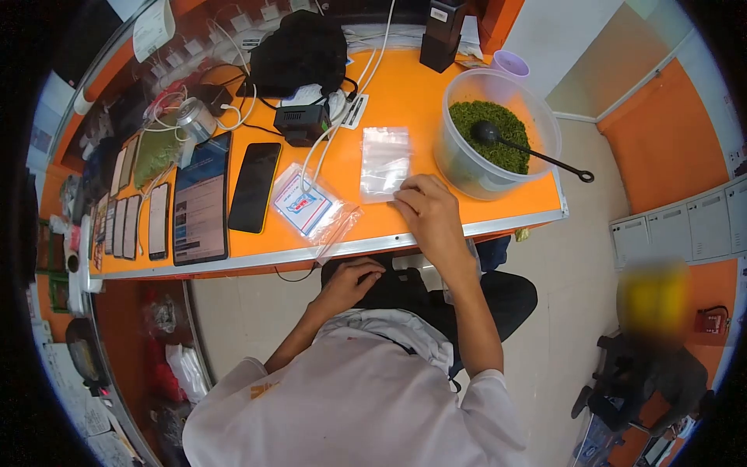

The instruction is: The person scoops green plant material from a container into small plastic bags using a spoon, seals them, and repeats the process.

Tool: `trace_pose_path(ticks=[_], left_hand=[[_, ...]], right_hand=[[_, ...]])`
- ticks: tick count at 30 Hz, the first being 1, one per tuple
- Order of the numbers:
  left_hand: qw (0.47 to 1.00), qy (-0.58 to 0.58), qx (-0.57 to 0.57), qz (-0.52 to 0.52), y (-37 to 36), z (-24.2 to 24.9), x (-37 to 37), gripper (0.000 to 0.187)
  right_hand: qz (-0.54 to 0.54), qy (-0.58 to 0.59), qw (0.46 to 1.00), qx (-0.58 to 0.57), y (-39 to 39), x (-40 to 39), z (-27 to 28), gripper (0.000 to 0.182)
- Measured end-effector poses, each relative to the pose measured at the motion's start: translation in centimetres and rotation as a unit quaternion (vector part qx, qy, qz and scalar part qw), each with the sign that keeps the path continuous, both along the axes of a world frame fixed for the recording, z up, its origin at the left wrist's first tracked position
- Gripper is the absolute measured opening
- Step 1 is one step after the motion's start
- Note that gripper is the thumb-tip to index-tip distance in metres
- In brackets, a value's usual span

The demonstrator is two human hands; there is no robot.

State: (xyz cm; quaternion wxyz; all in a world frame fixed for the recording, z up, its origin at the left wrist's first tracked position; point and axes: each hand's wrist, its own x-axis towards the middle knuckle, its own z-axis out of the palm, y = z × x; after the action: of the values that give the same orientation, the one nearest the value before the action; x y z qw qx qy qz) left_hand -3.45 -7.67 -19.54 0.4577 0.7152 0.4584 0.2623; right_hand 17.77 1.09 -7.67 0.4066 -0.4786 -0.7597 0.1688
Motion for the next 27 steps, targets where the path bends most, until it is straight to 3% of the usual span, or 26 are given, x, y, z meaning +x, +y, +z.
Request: trace_pose_path(ticks=[7,10,13,15,19,21,24,27], left_hand=[[0.998,-0.043,-0.007,-0.045,-0.1,1.5,1.7,0.020],[0.995,-0.080,0.000,-0.063,0.2,2.8,2.6,0.019],[0.991,-0.113,0.006,-0.072,0.5,4.1,3.2,0.018],[0.989,-0.125,0.011,-0.073,0.7,4.8,3.4,0.017],[0.983,-0.169,0.003,-0.079,0.6,5.8,3.3,0.016],[0.981,-0.180,0.001,-0.079,0.7,5.9,3.3,0.016],[0.980,-0.182,-0.002,-0.081,0.4,5.6,3.2,0.015],[0.981,-0.173,0.005,-0.082,0.4,5.5,3.1,0.015]], right_hand=[[0.011,0.004,1.000,0.004,-0.3,0.6,1.0,0.016],[-0.026,0.065,0.998,-0.002,-0.5,0.4,1.2,0.013],[-0.042,0.099,0.993,-0.051,-0.4,0.4,1.2,0.011],[-0.033,0.104,0.981,-0.162,-0.3,0.6,1.6,0.013],[-0.073,0.143,0.969,-0.186,-0.3,-0.2,2.1,0.013],[-0.049,0.008,0.994,0.094,-0.3,-1.2,2.5,0.013],[0.025,-0.077,0.994,0.073,-0.1,-1.1,1.4,0.010],[0.023,-0.038,0.994,0.096,0.4,-1.1,0.1,0.012]])
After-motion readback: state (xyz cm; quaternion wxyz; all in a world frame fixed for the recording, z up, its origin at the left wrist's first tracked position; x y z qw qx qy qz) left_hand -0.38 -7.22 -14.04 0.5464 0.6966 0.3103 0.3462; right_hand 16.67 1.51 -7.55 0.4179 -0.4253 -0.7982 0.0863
